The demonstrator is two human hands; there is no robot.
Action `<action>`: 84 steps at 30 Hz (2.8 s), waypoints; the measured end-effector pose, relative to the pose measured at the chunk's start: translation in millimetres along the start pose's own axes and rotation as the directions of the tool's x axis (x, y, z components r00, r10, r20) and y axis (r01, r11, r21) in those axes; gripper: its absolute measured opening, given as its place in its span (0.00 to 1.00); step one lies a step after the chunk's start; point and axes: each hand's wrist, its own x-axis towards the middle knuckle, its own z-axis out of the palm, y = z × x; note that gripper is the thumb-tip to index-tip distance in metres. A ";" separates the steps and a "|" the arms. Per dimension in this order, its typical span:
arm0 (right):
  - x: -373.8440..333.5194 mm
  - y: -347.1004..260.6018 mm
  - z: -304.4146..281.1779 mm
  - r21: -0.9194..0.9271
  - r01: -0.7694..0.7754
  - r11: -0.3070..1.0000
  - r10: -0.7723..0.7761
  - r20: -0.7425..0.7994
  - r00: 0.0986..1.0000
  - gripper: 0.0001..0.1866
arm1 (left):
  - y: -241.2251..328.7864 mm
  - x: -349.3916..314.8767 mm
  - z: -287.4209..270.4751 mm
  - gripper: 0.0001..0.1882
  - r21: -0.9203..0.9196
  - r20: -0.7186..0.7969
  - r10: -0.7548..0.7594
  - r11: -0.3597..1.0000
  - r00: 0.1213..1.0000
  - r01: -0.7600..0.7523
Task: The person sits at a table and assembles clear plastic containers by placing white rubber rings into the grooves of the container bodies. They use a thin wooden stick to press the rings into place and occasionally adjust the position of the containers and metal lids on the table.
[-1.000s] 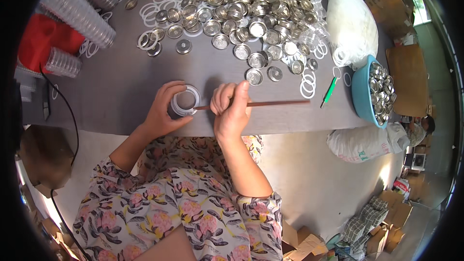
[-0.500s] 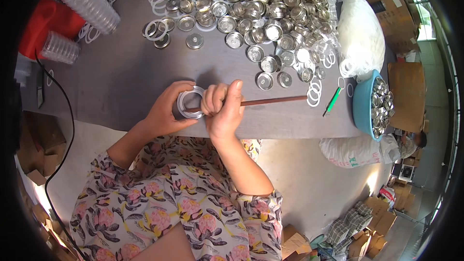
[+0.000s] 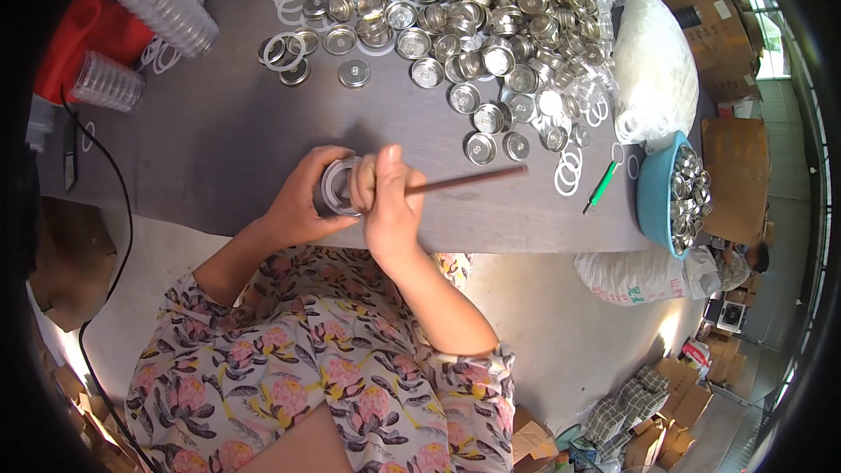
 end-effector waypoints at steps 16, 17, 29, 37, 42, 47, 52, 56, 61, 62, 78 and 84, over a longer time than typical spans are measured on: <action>14.2 8.4 0.4 0.134 -0.011 0.991 0.030 -0.141 0.990 0.28 | -2.9 0.5 -0.1 0.37 0.133 0.019 0.114 0.984 0.993 -0.115; 16.1 6.1 1.5 0.174 0.079 0.982 -0.049 -0.166 0.985 0.28 | -4.7 -0.4 -0.4 0.38 0.137 0.040 0.134 0.981 0.990 -0.138; -15.7 -8.6 5.1 -0.592 0.079 0.802 -0.097 0.003 0.995 0.10 | 33.7 4.5 -58.8 0.39 -0.163 -0.013 -0.022 0.987 1.000 0.019; -24.8 11.5 0.1 -0.336 0.210 0.918 -0.227 -0.011 0.974 0.16 | -2.1 -14.3 -38.7 0.29 -0.926 -0.099 -0.144 0.375 0.985 -0.038; -28.2 -2.1 -7.6 -0.188 0.146 0.971 -0.165 -0.093 0.982 0.19 | -22.0 -19.7 -74.4 0.25 -0.982 -0.132 -0.335 -0.082 0.933 -0.169; -33.1 4.6 -11.4 -0.020 0.128 0.992 -0.129 -0.136 0.982 0.23 | -29.6 -30.9 -104.9 0.25 -0.956 -0.292 -0.350 0.096 0.890 -0.276; -25.4 3.3 -22.9 0.114 0.306 0.945 -0.253 -0.339 0.906 0.28 | -37.0 -39.1 -141.8 0.24 -0.766 -0.492 -0.293 0.592 0.820 -0.248; -32.6 6.6 -44.2 0.009 0.219 0.976 -0.205 -0.323 0.924 0.28 | 0.8 -23.3 -165.9 0.28 0.200 -0.482 -0.138 0.944 0.865 0.262; -37.7 8.2 -54.7 -0.665 0.166 0.728 -0.390 -0.204 0.898 0.16 | -10.0 -13.5 -153.9 0.31 0.755 -0.384 -0.131 0.525 0.914 0.393; -35.1 4.1 -69.1 -0.826 0.194 0.530 -0.522 -0.136 0.842 0.16 | -4.9 -11.1 -145.4 0.31 0.760 -0.388 -0.001 0.565 0.922 0.321; 17.6 10.1 -117.7 -0.947 0.309 0.083 -0.185 0.290 0.939 0.20 | -73.5 295.0 -87.2 0.27 0.472 -0.202 0.229 0.875 0.952 -0.110; 11.9 12.4 -130.9 -0.929 0.230 0.290 -0.200 0.176 0.964 0.21 | -98.8 418.5 -104.2 0.33 0.521 -0.197 0.065 0.853 0.978 0.048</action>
